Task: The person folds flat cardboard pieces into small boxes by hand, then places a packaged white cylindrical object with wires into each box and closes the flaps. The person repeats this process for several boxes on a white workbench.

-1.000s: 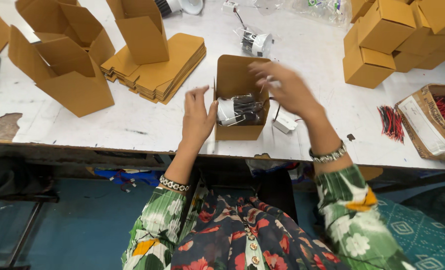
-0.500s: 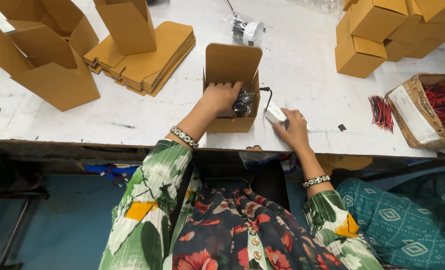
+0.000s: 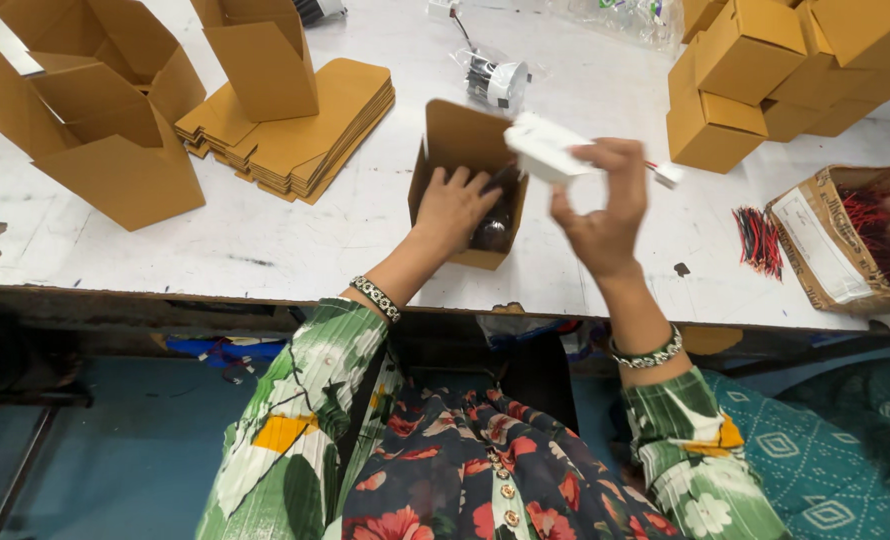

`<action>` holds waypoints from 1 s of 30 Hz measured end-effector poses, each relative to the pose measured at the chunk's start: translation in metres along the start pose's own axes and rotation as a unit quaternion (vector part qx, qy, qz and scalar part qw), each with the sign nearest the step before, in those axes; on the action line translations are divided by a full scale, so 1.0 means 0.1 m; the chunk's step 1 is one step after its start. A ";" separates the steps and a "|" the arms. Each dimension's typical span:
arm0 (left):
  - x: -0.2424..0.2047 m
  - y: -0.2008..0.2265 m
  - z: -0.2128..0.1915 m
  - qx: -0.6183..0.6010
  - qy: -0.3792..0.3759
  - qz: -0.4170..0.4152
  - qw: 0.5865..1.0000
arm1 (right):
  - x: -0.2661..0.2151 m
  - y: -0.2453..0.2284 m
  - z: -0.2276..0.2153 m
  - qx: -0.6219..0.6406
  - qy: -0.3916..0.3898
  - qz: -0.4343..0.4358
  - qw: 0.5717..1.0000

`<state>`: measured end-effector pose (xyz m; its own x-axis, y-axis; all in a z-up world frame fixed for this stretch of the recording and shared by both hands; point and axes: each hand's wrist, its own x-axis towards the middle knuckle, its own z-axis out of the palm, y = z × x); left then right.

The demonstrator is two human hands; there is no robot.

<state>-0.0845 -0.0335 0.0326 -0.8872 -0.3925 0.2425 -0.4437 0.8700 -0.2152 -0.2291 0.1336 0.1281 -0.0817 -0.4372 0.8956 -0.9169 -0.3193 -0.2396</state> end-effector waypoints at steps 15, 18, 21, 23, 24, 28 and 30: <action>0.49 -0.40 0.37 -0.064 -0.292 -0.023 0.954 | 0.09 -0.02 0.37 -0.093 -0.239 -0.061 0.965; 0.49 -0.42 0.46 -0.040 -0.287 -0.027 0.957 | -0.08 0.01 0.52 -0.073 -0.272 -0.074 0.957; 0.47 -0.47 0.47 -0.083 -0.261 -0.046 0.961 | -0.25 -0.03 0.63 -0.074 -0.296 -0.070 0.950; 0.45 -0.49 0.43 -0.096 -0.241 -0.032 0.965 | -0.36 -0.08 0.67 -0.060 -0.293 -0.083 0.951; 0.42 -0.47 0.42 -0.094 -0.233 -0.013 0.968 | -0.41 -0.09 0.66 -0.085 -0.296 -0.087 0.947; 0.31 -0.45 0.31 -0.102 -0.204 0.015 0.974 | -0.46 -0.08 0.59 -0.088 -0.338 -0.080 0.934; 0.27 -0.46 0.24 -0.090 -0.152 0.049 0.983 | -0.42 -0.08 0.56 -0.058 -0.355 -0.096 0.928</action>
<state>-0.0909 -0.0909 0.0262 -0.9332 -0.3522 -0.0709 -0.3496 0.9357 -0.0467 -0.1961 0.1077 0.0715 0.3275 -0.8385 0.4354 -0.9273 -0.3736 -0.0221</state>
